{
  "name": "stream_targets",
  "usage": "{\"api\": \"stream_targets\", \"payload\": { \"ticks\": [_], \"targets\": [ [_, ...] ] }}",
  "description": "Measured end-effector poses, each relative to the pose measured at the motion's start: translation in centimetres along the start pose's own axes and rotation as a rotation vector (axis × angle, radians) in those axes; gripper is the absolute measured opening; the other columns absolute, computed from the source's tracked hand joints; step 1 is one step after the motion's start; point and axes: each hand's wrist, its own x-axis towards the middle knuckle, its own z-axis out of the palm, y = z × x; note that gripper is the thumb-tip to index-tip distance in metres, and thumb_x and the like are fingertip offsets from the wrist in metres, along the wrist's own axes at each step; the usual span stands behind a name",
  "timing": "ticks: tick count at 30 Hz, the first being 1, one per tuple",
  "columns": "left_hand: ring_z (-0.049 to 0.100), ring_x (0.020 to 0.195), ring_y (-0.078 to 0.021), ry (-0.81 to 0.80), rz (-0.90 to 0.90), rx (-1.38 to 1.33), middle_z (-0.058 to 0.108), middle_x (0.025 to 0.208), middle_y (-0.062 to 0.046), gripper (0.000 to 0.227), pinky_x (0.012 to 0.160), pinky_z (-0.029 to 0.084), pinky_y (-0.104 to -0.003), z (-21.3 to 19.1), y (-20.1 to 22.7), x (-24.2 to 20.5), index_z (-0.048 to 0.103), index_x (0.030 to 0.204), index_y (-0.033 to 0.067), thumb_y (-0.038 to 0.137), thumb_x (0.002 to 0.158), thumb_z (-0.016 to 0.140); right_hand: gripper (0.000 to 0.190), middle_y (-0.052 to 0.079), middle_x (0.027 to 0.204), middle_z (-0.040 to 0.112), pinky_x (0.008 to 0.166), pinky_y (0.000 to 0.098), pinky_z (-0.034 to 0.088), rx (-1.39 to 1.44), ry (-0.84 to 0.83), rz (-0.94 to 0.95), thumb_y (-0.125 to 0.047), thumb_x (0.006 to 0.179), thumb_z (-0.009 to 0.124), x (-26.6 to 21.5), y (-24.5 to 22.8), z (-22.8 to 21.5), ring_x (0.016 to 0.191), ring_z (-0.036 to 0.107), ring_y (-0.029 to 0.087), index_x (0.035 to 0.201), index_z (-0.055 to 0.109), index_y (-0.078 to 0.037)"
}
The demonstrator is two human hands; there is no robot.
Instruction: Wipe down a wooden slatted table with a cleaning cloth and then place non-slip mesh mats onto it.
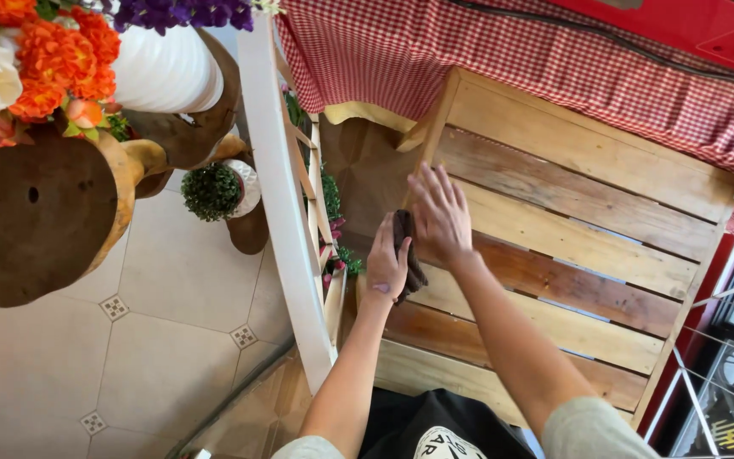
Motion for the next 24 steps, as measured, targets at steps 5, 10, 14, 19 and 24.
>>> {"api": "stream_targets", "payload": {
  "ticks": [5, 10, 14, 19, 24],
  "targets": [
    [0.052, 0.138, -0.0398, 0.013, -0.002, -0.006, 0.049, 0.154, -0.021, 0.056, 0.11, 0.048, -0.043, 0.5, 0.6, 1.1, 0.045, 0.151, 0.002, 0.021, 0.101, 0.062, 0.056, 0.011, 0.17, 0.03, 0.125, 0.0554, 0.02, -0.16, -0.023, 0.113, -0.024, 0.104, 0.049, 2.7, 2.9, -0.4, 0.158, 0.024, 0.034, 0.158, 0.041, -0.011],
    [0.042, 0.145, -0.0406, 0.0, 0.084, -0.041, 0.035, 0.164, -0.023, 0.059, 0.116, 0.042, -0.042, 2.9, 0.0, 5.7, 0.039, 0.152, -0.0013, 0.016, 0.1, 0.062, 0.063, 0.012, 0.171, 0.026, 0.125, 0.055, 0.018, -0.174, 0.013, 0.153, -0.024, 0.101, 0.049, 1.2, 4.0, 0.4, 0.157, 0.021, 0.036, 0.161, 0.036, -0.007],
    [0.027, 0.153, -0.0431, 0.009, 0.166, 0.02, 0.028, 0.165, -0.025, 0.07, 0.121, 0.036, -0.044, 7.0, 0.1, 12.2, 0.03, 0.158, -0.0013, 0.014, 0.098, 0.062, 0.063, 0.012, 0.168, 0.03, 0.126, 0.0529, 0.018, -0.152, 0.07, 0.143, -0.022, 0.098, 0.051, 1.6, 3.8, 0.2, 0.156, 0.024, 0.035, 0.158, 0.039, -0.006],
    [0.037, 0.15, -0.0372, 0.028, 0.14, 0.269, 0.036, 0.161, -0.016, 0.057, 0.125, 0.038, -0.046, 7.4, 5.2, 17.4, 0.042, 0.149, 0.0091, 0.022, 0.099, 0.066, 0.056, 0.013, 0.167, 0.037, 0.126, 0.0521, 0.02, -0.083, 0.11, 0.162, -0.015, 0.099, 0.048, 1.0, 4.4, 0.7, 0.156, 0.029, 0.036, 0.154, 0.045, -0.006],
    [0.047, 0.142, -0.0253, 0.069, 0.22, 0.366, 0.041, 0.158, -0.001, 0.045, 0.124, 0.041, -0.039, 11.2, 1.4, 16.6, 0.045, 0.151, 0.0211, 0.03, 0.111, 0.065, 0.048, 0.014, 0.164, 0.042, 0.126, 0.052, 0.022, 0.013, 0.171, 0.166, -0.012, 0.101, 0.047, 0.8, 5.1, 0.7, 0.155, 0.033, 0.036, 0.148, 0.05, -0.005]
  ]
}}
